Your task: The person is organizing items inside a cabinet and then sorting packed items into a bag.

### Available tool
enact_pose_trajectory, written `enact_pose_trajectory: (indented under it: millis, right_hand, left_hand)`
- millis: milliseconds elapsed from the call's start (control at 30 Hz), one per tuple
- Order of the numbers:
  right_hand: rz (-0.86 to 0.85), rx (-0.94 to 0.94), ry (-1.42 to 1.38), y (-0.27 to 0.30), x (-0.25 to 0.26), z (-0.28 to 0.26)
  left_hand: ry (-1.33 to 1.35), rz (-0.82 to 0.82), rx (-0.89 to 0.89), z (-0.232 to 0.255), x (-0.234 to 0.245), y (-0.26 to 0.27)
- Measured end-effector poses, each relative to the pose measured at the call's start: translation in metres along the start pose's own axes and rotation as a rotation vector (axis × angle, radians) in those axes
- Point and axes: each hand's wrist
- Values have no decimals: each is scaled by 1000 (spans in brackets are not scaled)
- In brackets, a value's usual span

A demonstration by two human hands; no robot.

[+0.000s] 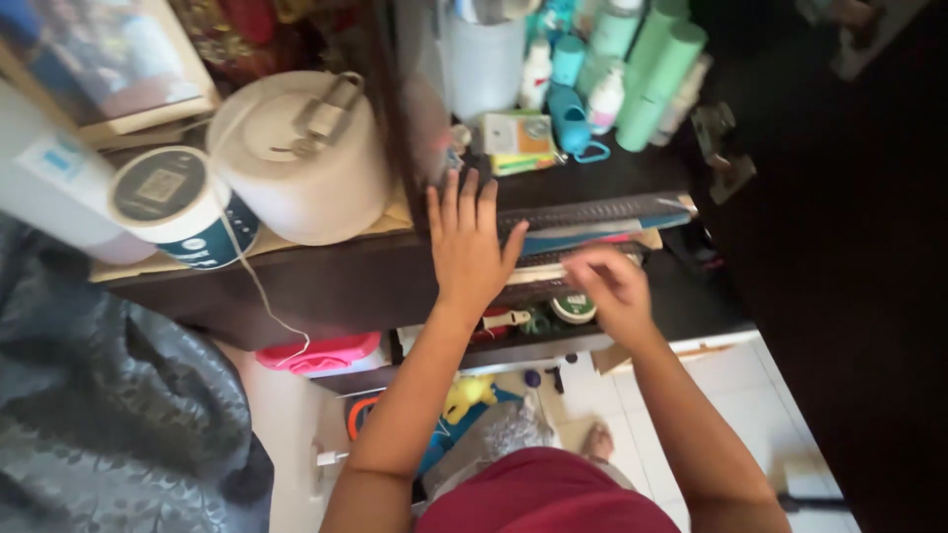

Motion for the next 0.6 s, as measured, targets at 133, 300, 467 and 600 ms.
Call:
enact_pose_trajectory:
  millis: [133, 300, 467, 600]
  right_hand:
    - [86, -84, -633, 87, 37, 16]
    - [101, 14, -1263, 161, 66, -20]
    - [-276, 93, -1232, 210, 105, -15]
    - [-438, -75, -1190, 224, 127, -21]
  left_hand:
    - [-3, -31, 13, 6, 4, 0]
    - [92, 69, -21, 5, -3, 3]
    - [247, 258, 16, 54, -14, 10]
    - [627, 206, -82, 141, -8, 40]
Point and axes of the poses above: each hand's wrist, its own y-axis away from the middle knuckle, its own x-axis out of the back of the hand, z = x × y, and after that the axes turned 14 degrees about -z, right-handed
